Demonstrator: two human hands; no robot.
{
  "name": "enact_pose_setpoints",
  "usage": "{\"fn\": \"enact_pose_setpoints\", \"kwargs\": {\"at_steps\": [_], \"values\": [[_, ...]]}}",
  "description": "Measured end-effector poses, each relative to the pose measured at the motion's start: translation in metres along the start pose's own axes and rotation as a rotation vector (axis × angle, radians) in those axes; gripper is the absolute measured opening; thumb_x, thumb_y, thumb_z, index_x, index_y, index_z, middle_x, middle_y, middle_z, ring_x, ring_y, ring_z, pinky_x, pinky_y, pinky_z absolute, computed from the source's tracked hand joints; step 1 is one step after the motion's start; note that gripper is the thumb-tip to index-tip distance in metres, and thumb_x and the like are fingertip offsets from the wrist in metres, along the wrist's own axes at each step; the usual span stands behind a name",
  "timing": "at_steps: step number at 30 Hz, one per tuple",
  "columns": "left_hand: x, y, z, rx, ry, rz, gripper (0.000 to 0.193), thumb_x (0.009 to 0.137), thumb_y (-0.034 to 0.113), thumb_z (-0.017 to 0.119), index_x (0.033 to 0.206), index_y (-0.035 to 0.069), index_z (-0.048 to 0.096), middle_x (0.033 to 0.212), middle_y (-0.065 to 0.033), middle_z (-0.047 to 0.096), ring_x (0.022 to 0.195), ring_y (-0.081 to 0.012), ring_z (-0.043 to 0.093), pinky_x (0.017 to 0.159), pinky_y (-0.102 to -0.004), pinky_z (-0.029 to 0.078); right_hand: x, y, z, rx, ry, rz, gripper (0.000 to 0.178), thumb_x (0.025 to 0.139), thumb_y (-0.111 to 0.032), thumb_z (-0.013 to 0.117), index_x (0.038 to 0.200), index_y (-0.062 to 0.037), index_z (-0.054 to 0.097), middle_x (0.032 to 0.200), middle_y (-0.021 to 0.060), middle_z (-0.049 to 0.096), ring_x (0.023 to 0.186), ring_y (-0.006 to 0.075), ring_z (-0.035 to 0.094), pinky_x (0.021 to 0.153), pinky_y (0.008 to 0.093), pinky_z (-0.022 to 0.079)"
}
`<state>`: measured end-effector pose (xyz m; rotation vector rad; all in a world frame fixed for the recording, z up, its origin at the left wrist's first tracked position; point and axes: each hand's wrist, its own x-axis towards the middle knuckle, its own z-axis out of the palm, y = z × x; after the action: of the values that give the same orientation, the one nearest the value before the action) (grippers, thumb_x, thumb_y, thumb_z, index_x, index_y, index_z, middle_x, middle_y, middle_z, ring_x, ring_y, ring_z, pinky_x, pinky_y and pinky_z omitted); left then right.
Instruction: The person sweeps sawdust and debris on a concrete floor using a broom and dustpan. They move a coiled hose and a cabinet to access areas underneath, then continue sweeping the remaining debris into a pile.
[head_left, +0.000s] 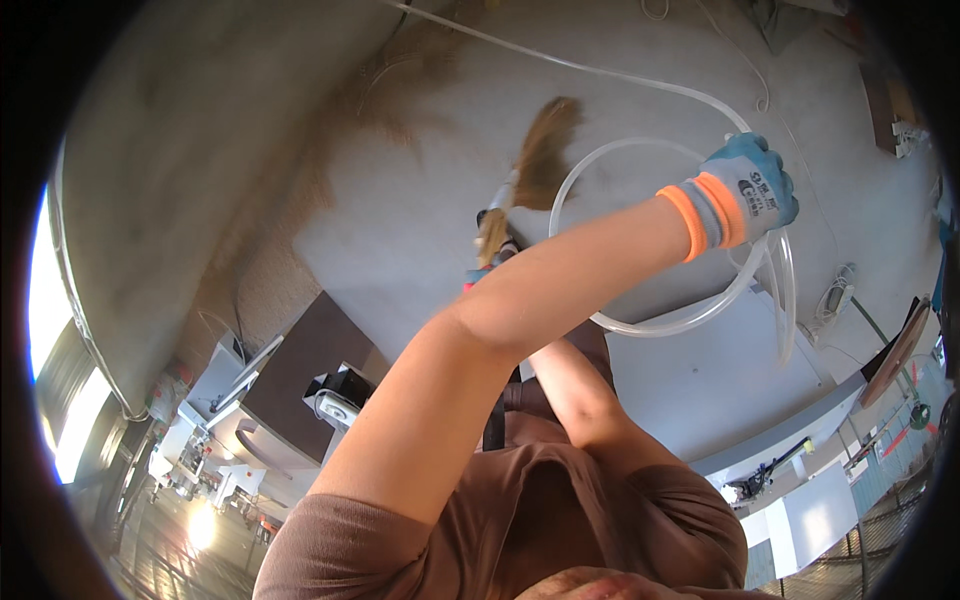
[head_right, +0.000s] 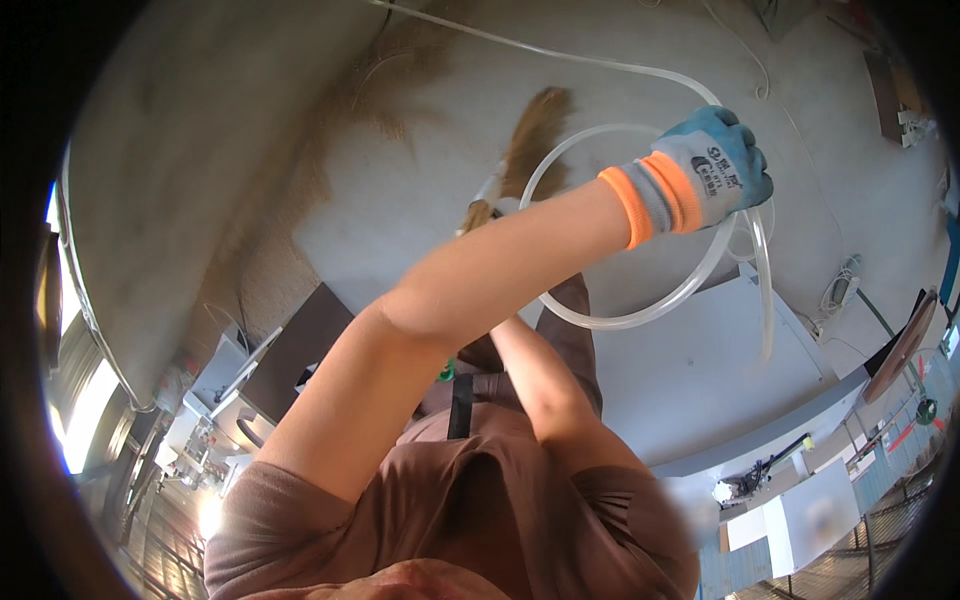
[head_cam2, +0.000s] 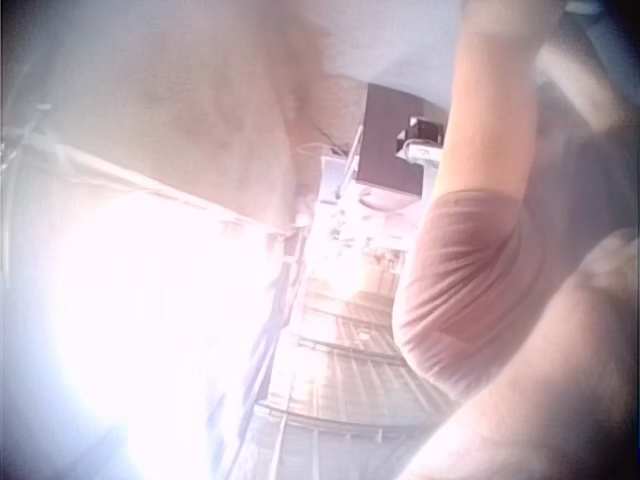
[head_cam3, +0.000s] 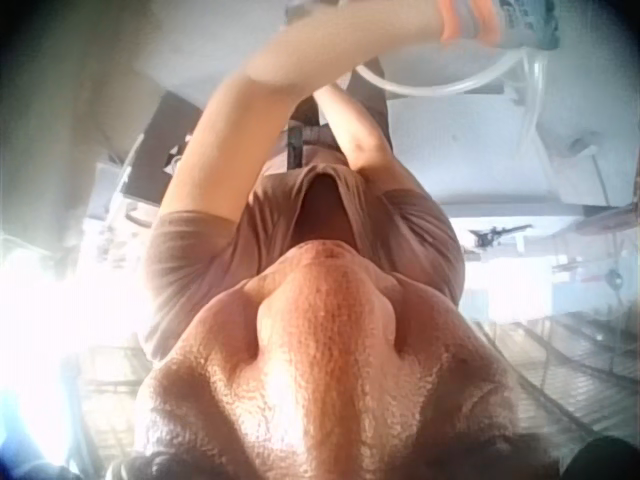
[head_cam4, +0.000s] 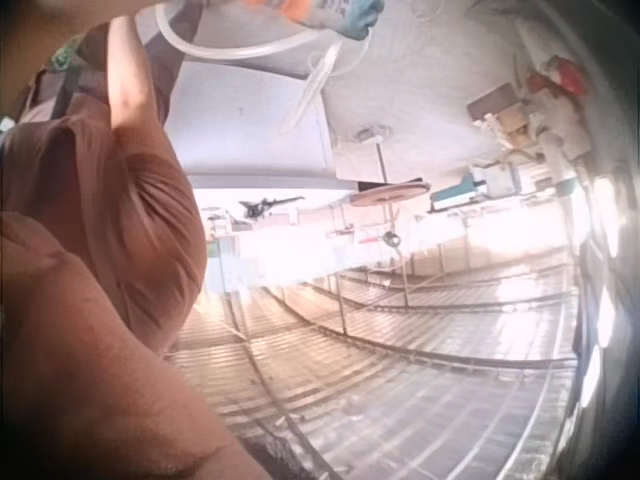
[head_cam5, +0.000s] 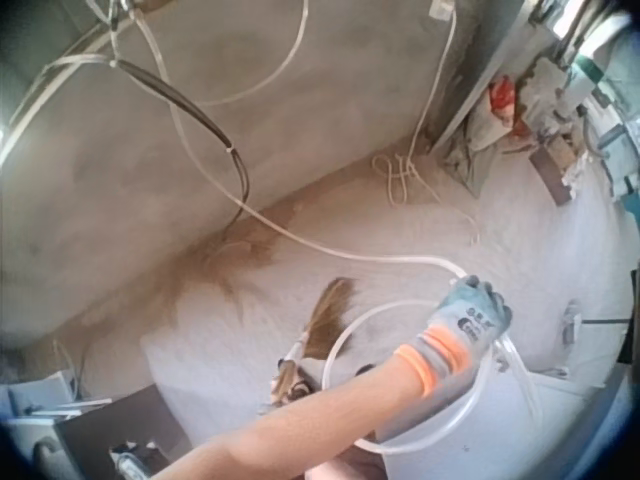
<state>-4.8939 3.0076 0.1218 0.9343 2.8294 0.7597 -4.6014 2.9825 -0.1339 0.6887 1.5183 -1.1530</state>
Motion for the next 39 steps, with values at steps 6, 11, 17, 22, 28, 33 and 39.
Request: {"fn": "enact_pose_setpoints", "kwargs": {"at_steps": [6, 11, 17, 22, 28, 33, 39], "values": [[0.000, -0.019, 0.000, 0.027, 0.002, -0.037, 0.018, 0.080, 0.022, 0.074, 0.097, 0.027, 0.074, 0.096, 0.0031, 0.069, 0.103, -0.0194, 0.067, 0.091, -0.0337, 0.052, -0.036, -0.029, 0.019, 0.010, -0.093, -0.016, 0.038, 0.091, -0.041, 0.071, 0.113, -0.0128, 0.058, 0.092, 0.0032, 0.063, 0.082, 0.0160, 0.060, 0.069, 0.0344, 0.049], [0.003, -0.022, -0.055, -0.056, 0.072, -0.043, 0.024, 0.079, 0.015, 0.073, 0.102, 0.020, 0.072, 0.109, -0.0017, 0.065, 0.110, -0.0238, 0.064, 0.094, -0.0340, 0.056, -0.057, -0.070, -0.002, 0.102, -0.038, -0.065, 0.036, 0.092, -0.042, 0.071, 0.110, -0.0132, 0.059, 0.091, 0.0022, 0.062, 0.080, 0.0148, 0.058, 0.068, 0.0339, 0.048], [0.042, -0.055, -0.088, -0.052, 0.081, -0.016, 0.022, 0.080, 0.014, 0.071, 0.102, 0.018, 0.071, 0.110, -0.0028, 0.063, 0.108, -0.0241, 0.065, 0.084, -0.0372, 0.059, -0.045, -0.150, -0.059, 0.247, 0.076, -0.168, 0.034, 0.092, -0.042, 0.071, 0.106, -0.0137, 0.059, 0.089, 0.0009, 0.061, 0.078, 0.0133, 0.057, 0.066, 0.0332, 0.047], [0.093, -0.091, -0.096, -0.099, 0.021, -0.068, 0.024, 0.082, 0.010, 0.069, 0.106, 0.013, 0.069, 0.110, -0.0070, 0.063, 0.099, -0.0268, 0.070, 0.078, -0.0394, 0.060, -0.003, -0.234, -0.125, 0.348, 0.071, -0.229, 0.033, 0.092, -0.043, 0.071, 0.102, -0.0141, 0.060, 0.087, -0.0002, 0.059, 0.076, 0.0121, 0.055, 0.064, 0.0327, 0.046], [0.151, -0.149, -0.092, -0.173, -0.077, -0.095, 0.026, 0.084, 0.011, 0.068, 0.110, 0.013, 0.068, 0.110, -0.0092, 0.063, 0.098, -0.0282, 0.071, 0.077, -0.0394, 0.060, 0.076, -0.328, -0.173, 0.448, -0.052, -0.199, 0.031, 0.092, -0.044, 0.071, 0.098, -0.0145, 0.060, 0.085, -0.0015, 0.058, 0.074, 0.0106, 0.053, 0.062, 0.0320, 0.045], [0.176, -0.197, -0.072, -0.099, -0.122, -0.161, 0.025, 0.084, 0.014, 0.068, 0.109, 0.015, 0.069, 0.111, -0.0080, 0.063, 0.097, -0.0274, 0.071, 0.077, -0.0397, 0.058, 0.087, -0.392, -0.153, 0.498, -0.192, -0.133, 0.031, 0.092, -0.044, 0.071, 0.095, -0.0149, 0.061, 0.083, -0.0026, 0.057, 0.072, 0.0094, 0.052, 0.060, 0.0315, 0.044], [0.210, -0.221, -0.029, -0.185, -0.050, -0.199, 0.028, 0.080, 0.015, 0.071, 0.108, 0.015, 0.070, 0.111, -0.0061, 0.062, 0.104, -0.0284, 0.068, 0.083, -0.0423, 0.056, -0.044, -0.435, -0.104, 0.196, -0.062, -0.048, 0.031, 0.090, -0.042, 0.072, 0.084, -0.0154, 0.057, 0.079, -0.0052, 0.052, 0.067, 0.0064, 0.045, 0.056, 0.0300, 0.039]]}}
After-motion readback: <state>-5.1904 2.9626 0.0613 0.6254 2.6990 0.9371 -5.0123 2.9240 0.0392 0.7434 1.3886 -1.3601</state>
